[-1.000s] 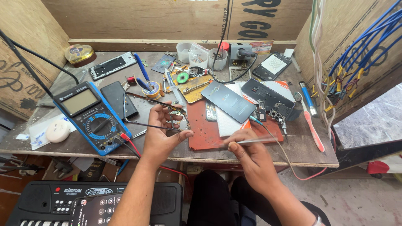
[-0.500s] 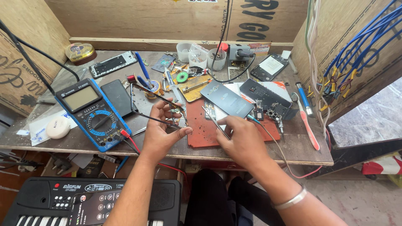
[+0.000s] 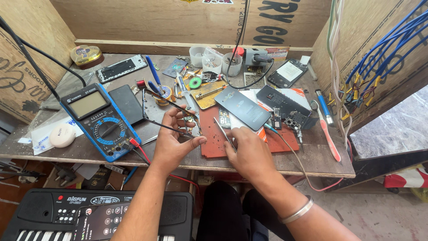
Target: The person works at a cluttered repair bench on a disassembled smartphone, using tweezers and a metal pry tool to peel old adhesive and residue from the phone's frame. They hold the frame steady with one hand while scraping and picking along its edges, occasionally repositioning the frame on the mat.
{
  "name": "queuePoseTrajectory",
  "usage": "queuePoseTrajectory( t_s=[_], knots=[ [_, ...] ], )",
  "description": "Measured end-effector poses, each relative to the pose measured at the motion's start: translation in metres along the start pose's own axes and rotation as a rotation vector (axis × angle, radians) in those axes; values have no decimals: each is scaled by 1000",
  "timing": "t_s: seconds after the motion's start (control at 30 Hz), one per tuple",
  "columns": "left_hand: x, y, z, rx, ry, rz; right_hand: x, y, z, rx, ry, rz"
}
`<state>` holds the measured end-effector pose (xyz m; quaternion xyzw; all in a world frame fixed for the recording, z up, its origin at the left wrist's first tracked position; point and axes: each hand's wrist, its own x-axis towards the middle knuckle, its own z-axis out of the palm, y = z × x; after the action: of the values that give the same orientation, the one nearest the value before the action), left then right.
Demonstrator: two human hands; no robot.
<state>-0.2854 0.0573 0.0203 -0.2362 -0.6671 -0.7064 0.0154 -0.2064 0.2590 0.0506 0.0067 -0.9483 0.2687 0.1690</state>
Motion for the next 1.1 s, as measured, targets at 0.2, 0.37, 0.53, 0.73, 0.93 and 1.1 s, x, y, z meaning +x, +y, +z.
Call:
queuePoseTrajectory(
  t_s=[0.2,0.37,0.53,0.73,0.93,1.1],
  knots=[
    [0,0,0,2,-3,1,-3,-3,0,24,6,26],
    [0,-2,-1,-8,-2,15,-7,0,-2,20,27,15],
    [0,-2,0,-40,-2,1,-6,5,-4,74,-1,-56],
    [0,-4,-2,-36,-8,29,-12,10,-13,56,-78,-114],
    [1,-5,-2,-36,-2,20,-18,15,-20,148,-81,-188],
    [0,-2,-2,-58,4,12,-2,15,-20,130,-2,-141]
  ],
)
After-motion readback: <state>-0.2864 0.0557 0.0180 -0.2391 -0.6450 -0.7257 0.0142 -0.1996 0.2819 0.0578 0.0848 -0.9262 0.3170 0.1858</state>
